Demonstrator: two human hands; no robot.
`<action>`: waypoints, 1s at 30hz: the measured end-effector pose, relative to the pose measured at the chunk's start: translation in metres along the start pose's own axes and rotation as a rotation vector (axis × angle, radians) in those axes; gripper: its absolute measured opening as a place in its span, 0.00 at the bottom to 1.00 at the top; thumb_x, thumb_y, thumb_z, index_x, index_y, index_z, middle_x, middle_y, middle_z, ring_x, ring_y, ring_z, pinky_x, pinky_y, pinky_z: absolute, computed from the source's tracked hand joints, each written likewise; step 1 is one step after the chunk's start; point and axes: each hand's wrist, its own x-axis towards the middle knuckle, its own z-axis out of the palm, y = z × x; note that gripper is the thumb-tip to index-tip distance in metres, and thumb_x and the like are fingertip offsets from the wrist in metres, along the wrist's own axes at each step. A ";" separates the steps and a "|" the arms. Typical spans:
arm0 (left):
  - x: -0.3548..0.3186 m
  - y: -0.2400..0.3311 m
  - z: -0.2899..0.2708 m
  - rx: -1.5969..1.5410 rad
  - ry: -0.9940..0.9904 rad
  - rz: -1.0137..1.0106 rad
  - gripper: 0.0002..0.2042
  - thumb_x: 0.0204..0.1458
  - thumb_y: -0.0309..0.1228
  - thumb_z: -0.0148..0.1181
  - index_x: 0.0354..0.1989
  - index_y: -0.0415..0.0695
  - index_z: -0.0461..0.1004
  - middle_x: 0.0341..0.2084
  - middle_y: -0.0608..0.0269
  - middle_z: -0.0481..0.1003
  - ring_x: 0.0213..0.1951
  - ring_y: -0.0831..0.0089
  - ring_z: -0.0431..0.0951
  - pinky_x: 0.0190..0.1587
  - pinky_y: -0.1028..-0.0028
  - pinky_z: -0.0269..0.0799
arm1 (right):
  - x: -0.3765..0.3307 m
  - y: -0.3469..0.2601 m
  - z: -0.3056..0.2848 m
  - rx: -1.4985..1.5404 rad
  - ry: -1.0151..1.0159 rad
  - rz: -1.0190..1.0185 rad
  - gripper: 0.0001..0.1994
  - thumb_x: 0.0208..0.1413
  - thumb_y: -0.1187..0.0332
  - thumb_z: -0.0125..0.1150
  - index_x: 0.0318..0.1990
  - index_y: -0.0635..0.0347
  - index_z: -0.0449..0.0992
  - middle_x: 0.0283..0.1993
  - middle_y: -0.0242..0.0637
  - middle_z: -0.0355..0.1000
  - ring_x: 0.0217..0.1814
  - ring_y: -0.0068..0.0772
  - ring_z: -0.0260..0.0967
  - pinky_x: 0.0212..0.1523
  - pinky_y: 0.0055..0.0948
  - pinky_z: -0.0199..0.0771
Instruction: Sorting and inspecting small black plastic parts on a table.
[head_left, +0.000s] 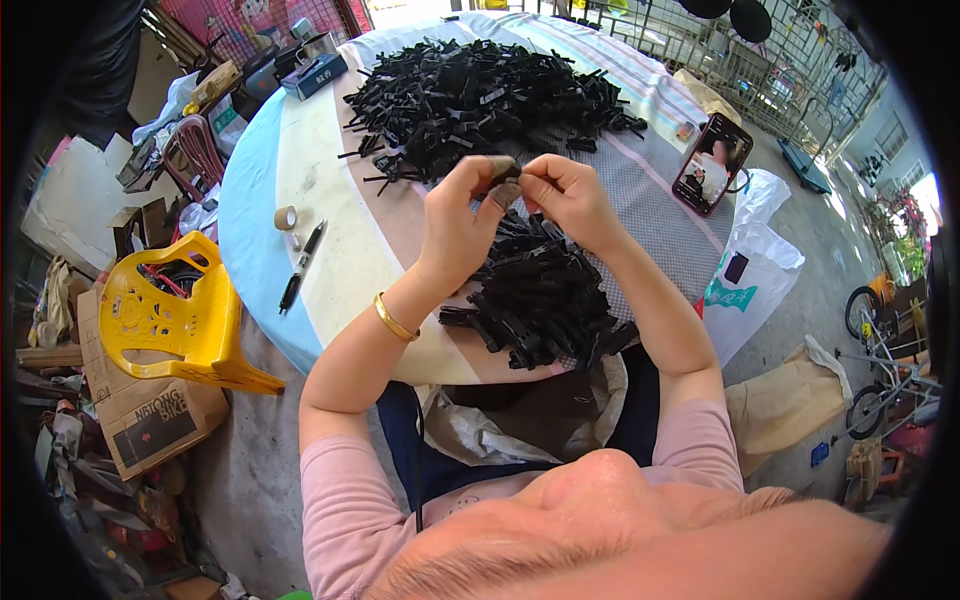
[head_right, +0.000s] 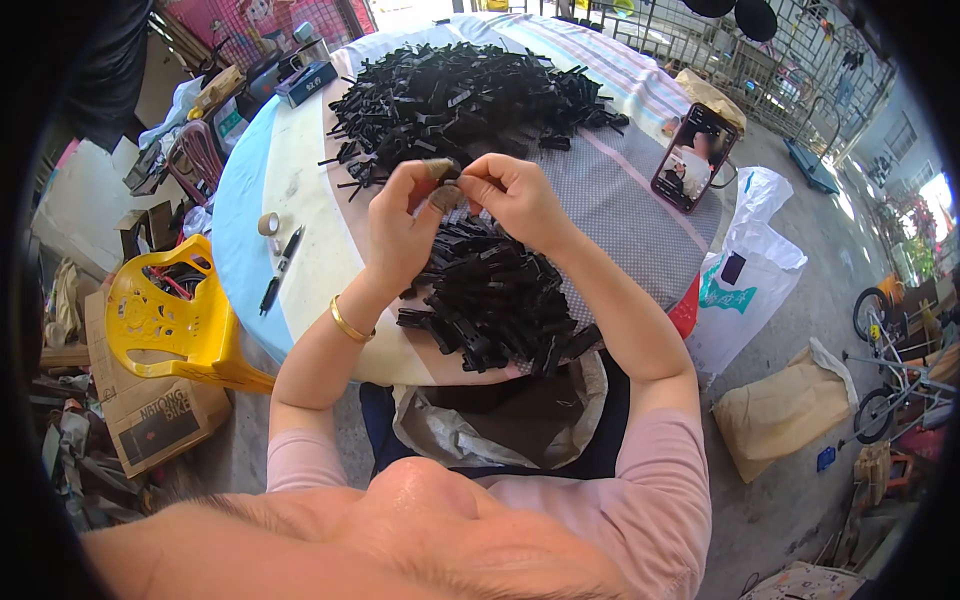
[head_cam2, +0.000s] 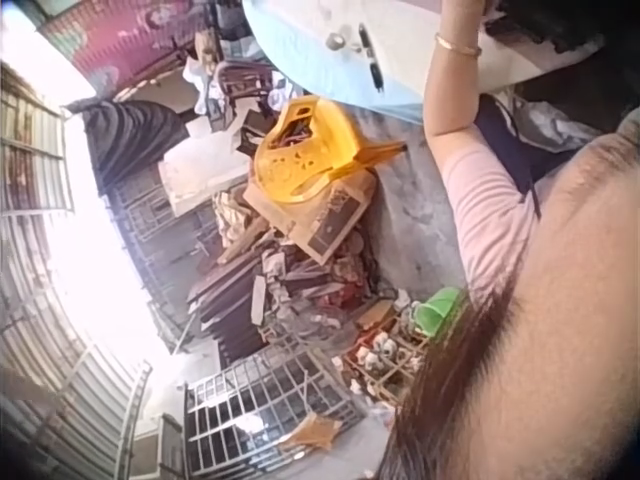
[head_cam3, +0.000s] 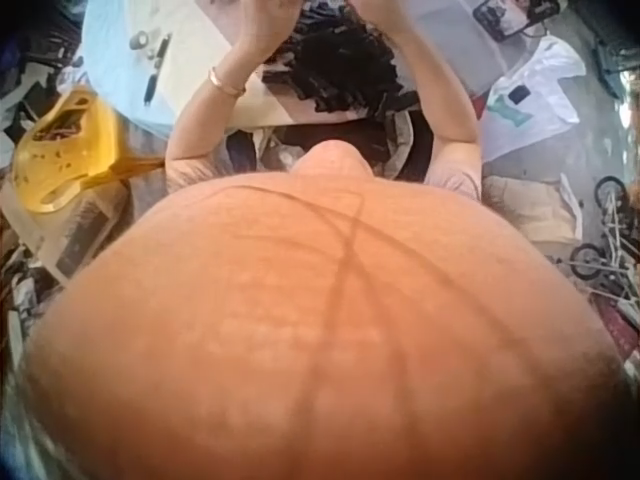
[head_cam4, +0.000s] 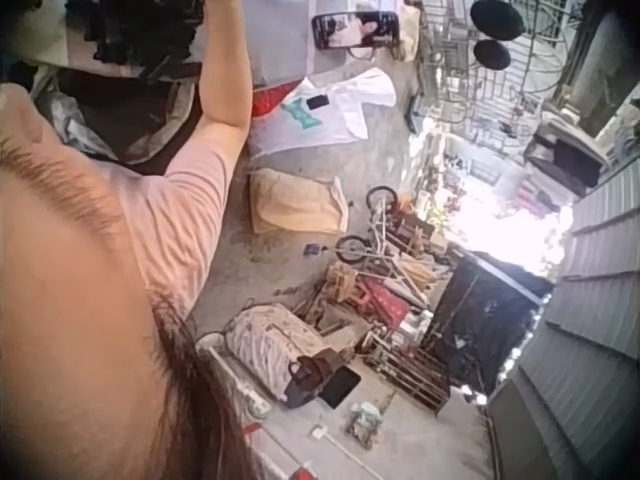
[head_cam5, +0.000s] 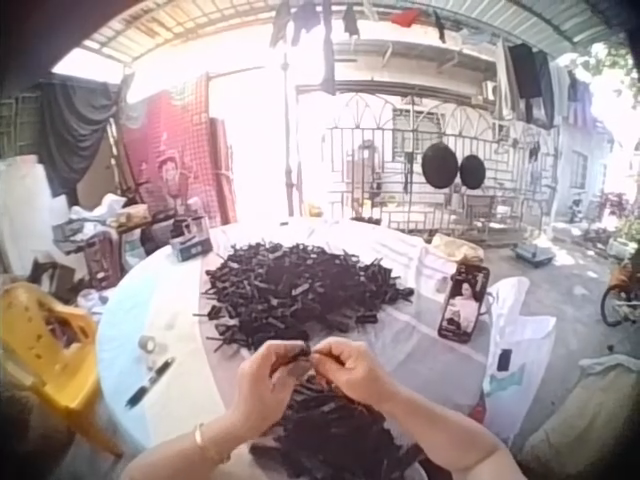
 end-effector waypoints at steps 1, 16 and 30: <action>0.001 0.000 0.001 -0.199 -0.012 -0.148 0.10 0.46 0.17 0.52 0.38 0.38 0.66 0.32 0.58 0.73 0.33 0.71 0.74 0.34 0.77 0.70 | 0.001 0.004 0.002 -0.022 0.067 -0.154 0.05 0.50 0.72 0.56 0.31 0.65 0.73 0.23 0.28 0.68 0.20 0.11 0.58 0.19 0.12 0.56; 0.002 -0.003 -0.003 -0.573 -0.373 -0.389 0.18 0.53 0.23 0.47 0.53 0.35 0.58 0.41 0.56 0.68 0.41 0.73 0.72 0.47 0.72 0.70 | 0.001 0.007 -0.008 -0.083 0.112 -0.197 0.09 0.43 0.73 0.64 0.32 0.65 0.73 0.26 0.32 0.71 0.27 0.15 0.68 0.27 0.14 0.67; 0.003 -0.008 -0.004 -0.448 -0.158 -0.427 0.14 0.44 0.18 0.58 0.40 0.35 0.65 0.30 0.61 0.73 0.32 0.80 0.73 0.35 0.81 0.71 | -0.002 -0.008 -0.002 -0.009 0.009 0.060 0.10 0.53 0.67 0.54 0.32 0.66 0.76 0.19 0.28 0.68 0.19 0.12 0.61 0.18 0.13 0.58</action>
